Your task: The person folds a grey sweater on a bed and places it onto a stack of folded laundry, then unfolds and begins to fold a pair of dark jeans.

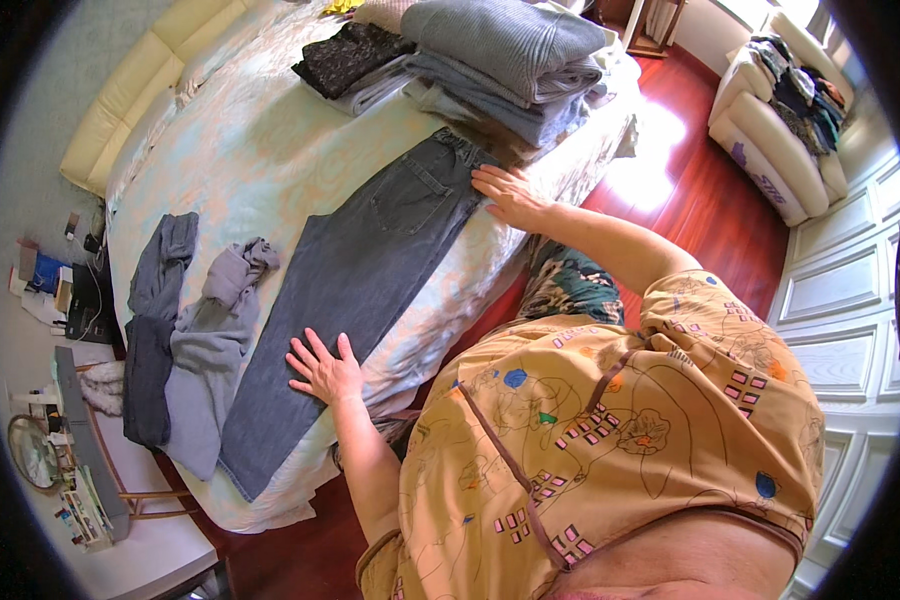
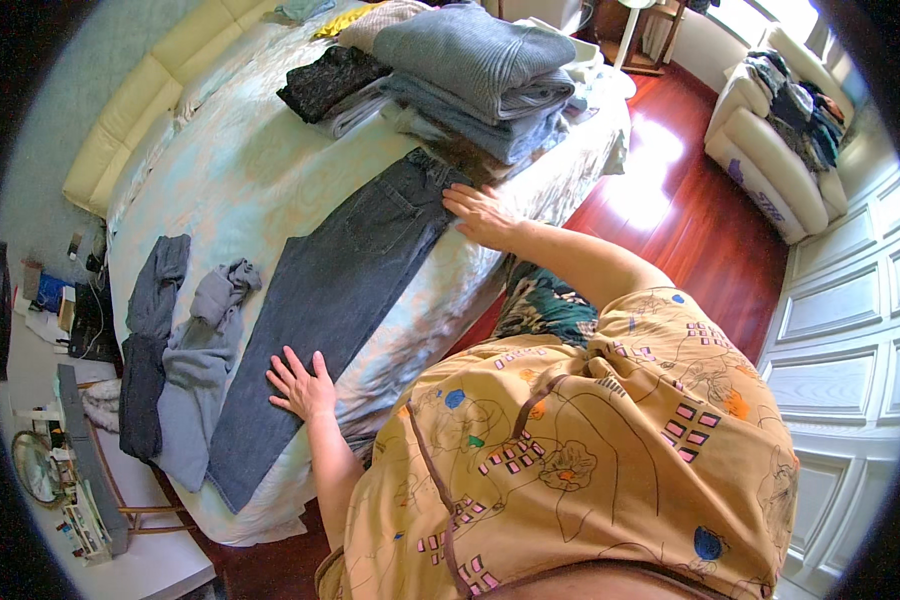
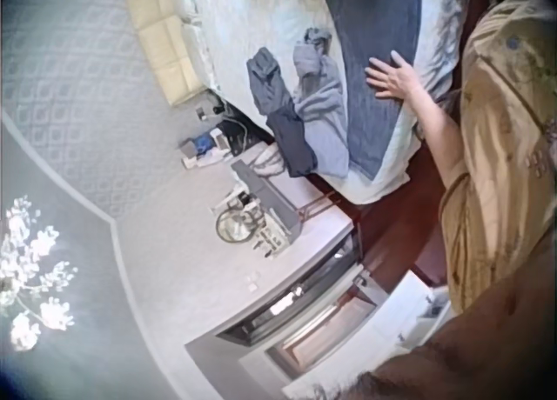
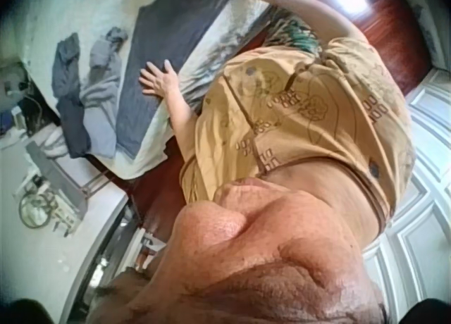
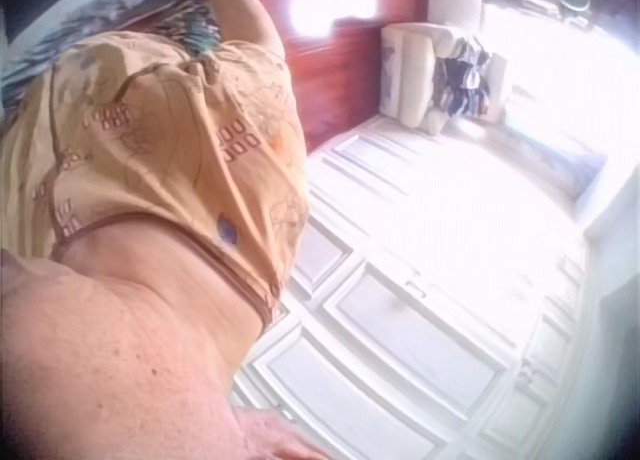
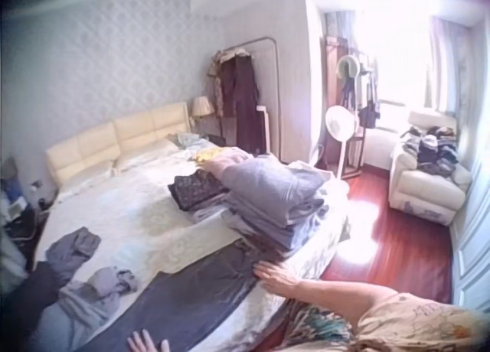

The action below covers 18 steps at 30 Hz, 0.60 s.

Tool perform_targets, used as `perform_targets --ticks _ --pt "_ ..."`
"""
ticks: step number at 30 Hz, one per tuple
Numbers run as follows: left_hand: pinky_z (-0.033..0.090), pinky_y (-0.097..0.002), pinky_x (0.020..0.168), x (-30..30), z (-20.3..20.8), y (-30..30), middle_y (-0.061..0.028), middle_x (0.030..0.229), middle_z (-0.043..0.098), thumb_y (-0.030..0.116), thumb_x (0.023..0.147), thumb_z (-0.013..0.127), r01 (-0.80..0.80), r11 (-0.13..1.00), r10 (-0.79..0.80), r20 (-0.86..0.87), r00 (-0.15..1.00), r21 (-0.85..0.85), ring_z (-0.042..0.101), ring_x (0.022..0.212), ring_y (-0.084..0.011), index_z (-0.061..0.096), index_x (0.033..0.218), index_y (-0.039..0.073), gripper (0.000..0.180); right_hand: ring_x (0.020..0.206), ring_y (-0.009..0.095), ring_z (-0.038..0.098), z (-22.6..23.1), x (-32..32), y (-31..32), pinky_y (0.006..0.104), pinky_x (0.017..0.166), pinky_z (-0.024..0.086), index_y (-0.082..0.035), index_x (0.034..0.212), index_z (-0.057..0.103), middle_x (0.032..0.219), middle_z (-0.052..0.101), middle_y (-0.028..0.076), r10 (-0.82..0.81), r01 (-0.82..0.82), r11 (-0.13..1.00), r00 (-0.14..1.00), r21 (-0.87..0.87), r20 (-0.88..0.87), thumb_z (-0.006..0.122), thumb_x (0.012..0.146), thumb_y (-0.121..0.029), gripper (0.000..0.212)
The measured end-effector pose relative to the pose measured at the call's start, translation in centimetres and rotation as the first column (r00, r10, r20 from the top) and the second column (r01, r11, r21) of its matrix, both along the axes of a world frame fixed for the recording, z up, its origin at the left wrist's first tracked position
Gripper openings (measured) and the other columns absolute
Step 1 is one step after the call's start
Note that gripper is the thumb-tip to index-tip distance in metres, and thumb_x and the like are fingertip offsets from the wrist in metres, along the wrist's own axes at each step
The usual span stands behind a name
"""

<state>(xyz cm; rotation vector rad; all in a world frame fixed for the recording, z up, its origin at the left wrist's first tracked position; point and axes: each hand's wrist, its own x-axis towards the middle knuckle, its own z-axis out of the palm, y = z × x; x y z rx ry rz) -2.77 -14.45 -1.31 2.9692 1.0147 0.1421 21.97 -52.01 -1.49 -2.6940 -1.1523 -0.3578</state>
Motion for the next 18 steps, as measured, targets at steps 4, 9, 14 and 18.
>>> perform_targets --ticks 4,9,14,18 --pt "0.01 -0.069 0.106 -0.5 -1.2 0.8 -0.0146 0.154 0.024 0.063 0.086 0.048 0.085 0.996 -0.085 0.126 0.988 0.008 0.016 0.142 -0.0387 0.032 0.147 0.021 0.076 0.124 0.028 0.046 0.3 2.0 0.4 0.0352 0.092 0.048 -0.004 0.109 0.056 0.125 0.054 0.011 0.106 -0.117 0.992 0.975 0.046 0.193 0.058 0.08 -0.011 0.029" --pt "0.019 -0.0718 0.102 -3.2 -1.6 1.5 -0.0143 0.139 0.044 0.053 0.079 0.066 0.459 0.882 -0.459 0.417 0.784 0.109 0.035 0.134 -0.0412 0.06 0.117 0.014 0.055 0.088 0.025 0.052 2.2 3.1 0.6 0.0372 0.074 0.048 -0.008 0.085 0.053 0.087 0.05 0.007 0.215 -0.235 0.971 0.945 0.053 0.247 0.056 0.075 -0.013 0.012" --pt "0.025 -0.0678 0.102 -3.8 -3.6 2.6 -0.006 0.118 0.057 0.017 0.084 0.065 0.458 0.876 -0.477 0.404 0.781 0.149 0.048 0.124 -0.0335 0.059 0.088 0.009 0.011 0.084 0.024 0.053 5.0 4.2 0.5 0.0372 0.073 0.046 -0.009 0.083 0.05 0.085 0.049 0.007 0.306 -0.327 0.945 0.886 0.002 0.348 0.056 0.075 -0.013 0.01" --pt "0.025 -0.0663 0.102 -3.7 -3.1 2.0 -0.0063 0.119 0.056 0.016 0.088 0.06 0.478 0.866 -0.499 0.329 0.801 0.149 0.044 0.128 -0.0318 0.056 0.087 0.008 0.009 0.083 0.025 0.054 0.9 4.1 -1.5 0.0379 0.072 0.048 -0.008 0.082 0.05 0.084 0.049 0.007 0.296 -0.294 0.955 0.914 -0.048 0.277 0.056 0.075 -0.014 0.011"
